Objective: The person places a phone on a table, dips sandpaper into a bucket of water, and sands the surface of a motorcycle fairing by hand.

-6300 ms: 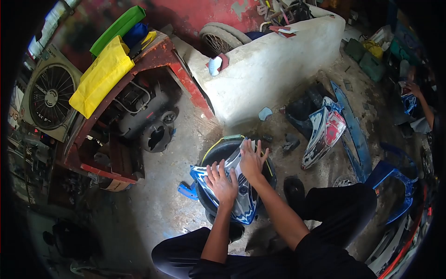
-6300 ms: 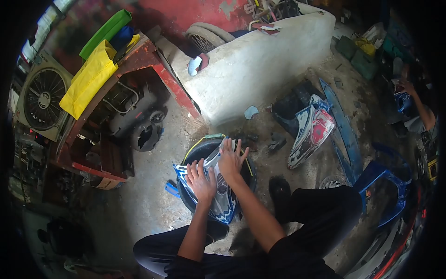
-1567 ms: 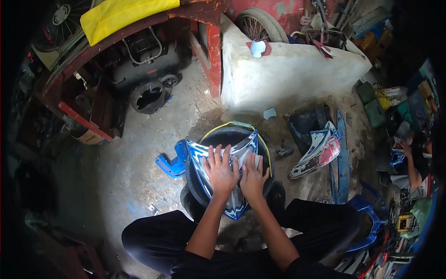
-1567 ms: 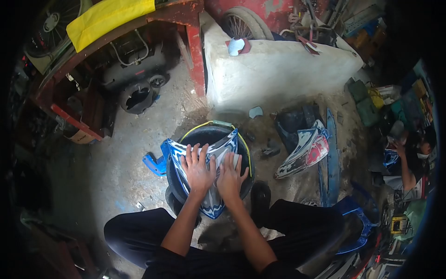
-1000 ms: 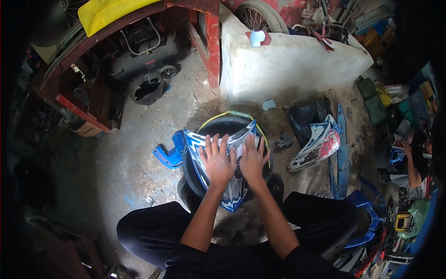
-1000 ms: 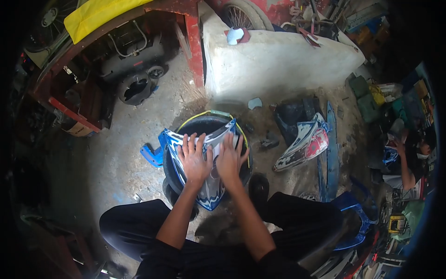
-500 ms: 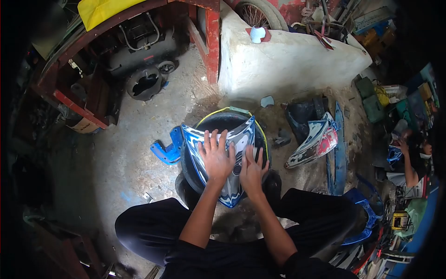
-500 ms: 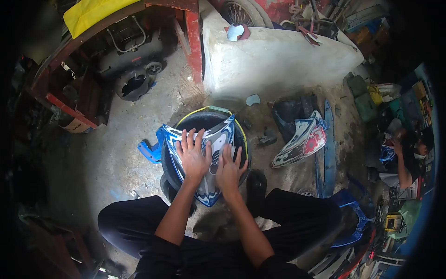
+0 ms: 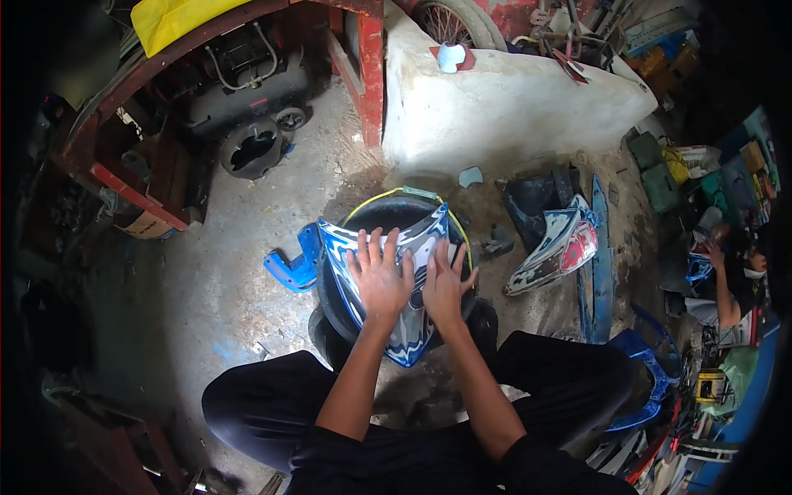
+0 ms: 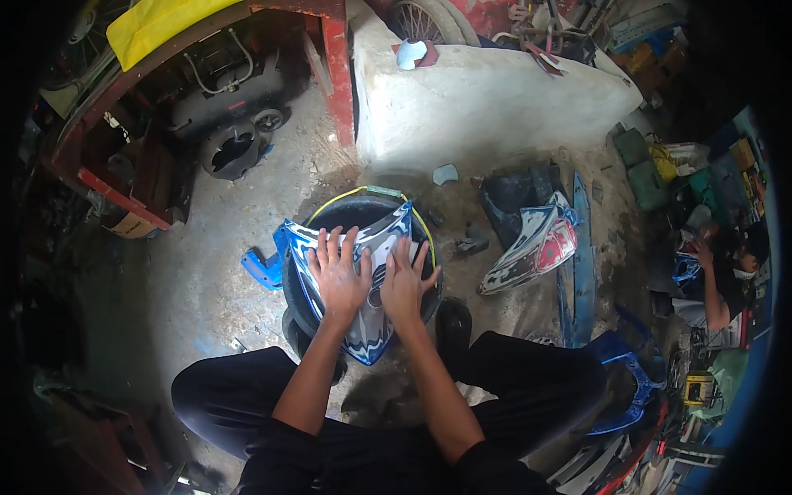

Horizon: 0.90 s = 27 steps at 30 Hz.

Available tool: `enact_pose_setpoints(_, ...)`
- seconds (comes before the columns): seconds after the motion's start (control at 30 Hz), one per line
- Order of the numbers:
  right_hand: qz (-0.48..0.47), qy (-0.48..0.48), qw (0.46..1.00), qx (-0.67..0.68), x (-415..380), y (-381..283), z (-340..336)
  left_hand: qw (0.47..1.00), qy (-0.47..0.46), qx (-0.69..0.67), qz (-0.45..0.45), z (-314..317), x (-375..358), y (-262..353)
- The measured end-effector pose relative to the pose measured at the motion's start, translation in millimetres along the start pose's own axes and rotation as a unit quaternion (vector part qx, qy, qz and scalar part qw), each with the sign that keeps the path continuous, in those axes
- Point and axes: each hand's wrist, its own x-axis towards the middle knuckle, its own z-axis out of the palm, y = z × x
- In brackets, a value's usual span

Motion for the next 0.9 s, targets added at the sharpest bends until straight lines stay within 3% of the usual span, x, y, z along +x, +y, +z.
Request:
enact_pose_setpoints(0.17, 0.008, -0.007, 0.999, -0.032, 54, 2, -1, 1.000, 0.003, -0.002, 0.000, -1, 0, 1)
enact_pose_setpoints(0.4, 0.014, -0.033, 0.998, -0.047, -15, -14, -9, 1.000, -0.008, -0.006, 0.000, -1, 0, -2)
enact_pose_setpoints(0.63, 0.061, -0.020, 0.997, -0.036, 76, -5, -2, 1.000, 0.001, -0.016, -0.003, -2, 0, 0)
enact_pose_setpoints(0.9, -0.018, 0.022, 0.997, -0.076, 12, -12, 6, 1.000, -0.006, -0.019, -0.004, -2, 2, -1)
